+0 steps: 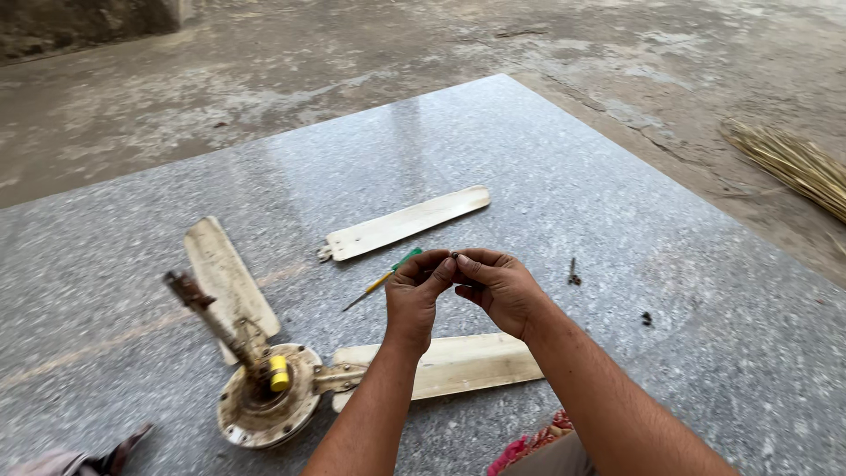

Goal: The person sits on the floor and uses a screwdriver to tighten screws on the central hub of a ceiling fan, securing one of the fan blades in place. Tools and a rag are visible nearby.

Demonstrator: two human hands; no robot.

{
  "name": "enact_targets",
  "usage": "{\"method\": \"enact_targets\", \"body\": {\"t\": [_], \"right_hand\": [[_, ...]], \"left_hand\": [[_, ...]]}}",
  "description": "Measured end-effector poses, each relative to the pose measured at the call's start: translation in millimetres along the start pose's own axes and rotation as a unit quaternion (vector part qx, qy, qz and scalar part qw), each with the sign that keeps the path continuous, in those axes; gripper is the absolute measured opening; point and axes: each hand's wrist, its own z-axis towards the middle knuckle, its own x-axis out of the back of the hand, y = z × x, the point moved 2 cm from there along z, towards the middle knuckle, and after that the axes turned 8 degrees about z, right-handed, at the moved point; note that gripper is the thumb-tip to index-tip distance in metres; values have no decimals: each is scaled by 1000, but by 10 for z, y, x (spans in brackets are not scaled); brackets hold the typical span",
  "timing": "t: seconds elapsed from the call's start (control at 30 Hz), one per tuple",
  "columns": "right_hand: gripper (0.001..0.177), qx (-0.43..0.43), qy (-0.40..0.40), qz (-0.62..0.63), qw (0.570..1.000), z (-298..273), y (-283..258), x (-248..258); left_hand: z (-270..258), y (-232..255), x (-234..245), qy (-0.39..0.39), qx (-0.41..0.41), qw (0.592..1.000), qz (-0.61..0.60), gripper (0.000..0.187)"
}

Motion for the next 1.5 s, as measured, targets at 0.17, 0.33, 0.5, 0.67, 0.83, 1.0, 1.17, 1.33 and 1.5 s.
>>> {"method": "enact_targets", "body": {"t": [0.17,0.33,0.5,0.67,0.83,1.0,1.17,1.33,1.5], "right_hand": [[18,-11,-48,11,999,100,289,-399],[16,-37,-89,45,994,195,627,-703],[13,-73,-99,67,990,249,953,-945],[8,-82,-110,82,987,304,1204,-1067],[11,-88,-101,65,989,331,1416,-1065],[11,-77,-95,48,991,359,1583,-1010],[15,-71,-83,1,994,399,1628,-992],[18,-56,-75,-1,996,418,1678,-1008],[20,-31,-93,-26,995,448,1744,-1028]], "left_hand": [[-121,247,433,22,-13,1000,-9,18],[-291,398,842,56,-18,998,-17,17],[-450,559,1213,79,-18,997,4,15],[-562,609,1464,80,-9,997,12,15],[-668,569,1658,73,-4,995,61,18],[-747,419,1802,89,16,993,73,20],[-754,237,1890,108,38,993,-13,18],[-783,94,1954,115,68,985,-111,18],[-792,49,2003,113,75,982,-131,18]]}}
